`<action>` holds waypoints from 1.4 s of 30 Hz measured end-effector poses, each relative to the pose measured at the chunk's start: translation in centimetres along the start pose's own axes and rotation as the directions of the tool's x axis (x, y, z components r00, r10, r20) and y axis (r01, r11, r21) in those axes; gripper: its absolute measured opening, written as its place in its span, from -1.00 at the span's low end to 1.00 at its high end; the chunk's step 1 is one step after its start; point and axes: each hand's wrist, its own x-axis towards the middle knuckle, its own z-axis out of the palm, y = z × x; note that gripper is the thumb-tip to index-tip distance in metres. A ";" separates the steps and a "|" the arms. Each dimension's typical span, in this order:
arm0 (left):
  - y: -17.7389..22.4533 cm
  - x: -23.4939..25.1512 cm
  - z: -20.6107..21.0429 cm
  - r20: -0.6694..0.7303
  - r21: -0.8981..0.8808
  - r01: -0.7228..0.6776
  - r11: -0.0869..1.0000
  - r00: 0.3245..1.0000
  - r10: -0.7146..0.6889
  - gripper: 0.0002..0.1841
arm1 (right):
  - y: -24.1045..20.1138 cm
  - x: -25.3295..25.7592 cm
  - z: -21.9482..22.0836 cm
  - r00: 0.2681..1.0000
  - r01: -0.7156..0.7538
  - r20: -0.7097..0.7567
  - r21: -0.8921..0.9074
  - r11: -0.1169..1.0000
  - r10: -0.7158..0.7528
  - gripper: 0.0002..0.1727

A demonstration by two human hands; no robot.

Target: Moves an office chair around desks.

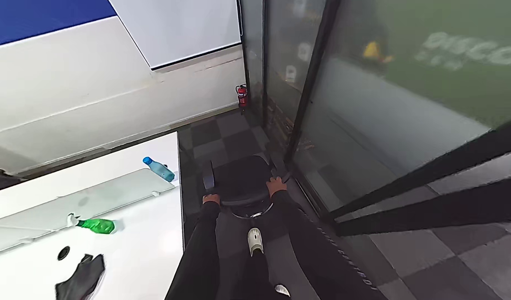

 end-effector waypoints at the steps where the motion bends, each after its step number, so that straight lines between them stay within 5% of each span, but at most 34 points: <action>1: -0.3 1.4 -1.1 -0.007 -0.013 0.013 1.000 1.000 -0.013 -0.48 | -0.4 1.8 -1.0 1.000 0.015 -0.008 -0.008 1.000 -0.015 -0.37; 13: -6.6 18.3 -11.6 0.035 -0.130 0.069 0.989 0.997 -0.065 -0.62 | -8.7 20.1 -10.4 0.998 0.062 0.031 -0.070 0.996 -0.060 -0.40; 19: -10.0 23.6 -15.7 0.047 -0.154 0.080 0.985 0.996 -0.073 -0.63 | -12.5 27.6 -12.8 0.993 0.108 0.050 -0.108 0.988 -0.103 -0.28; 30: -14.3 34.8 -23.3 0.002 -0.254 0.089 0.963 0.996 -0.091 -0.57 | -17.7 42.8 -20.8 0.962 0.269 0.102 -0.186 0.945 -0.254 -0.39; 42: -16.2 47.0 -31.2 0.143 -0.315 0.317 0.895 0.948 -0.286 -0.57 | -23.7 61.3 -29.4 0.890 0.454 0.154 -0.195 0.869 -0.430 -0.41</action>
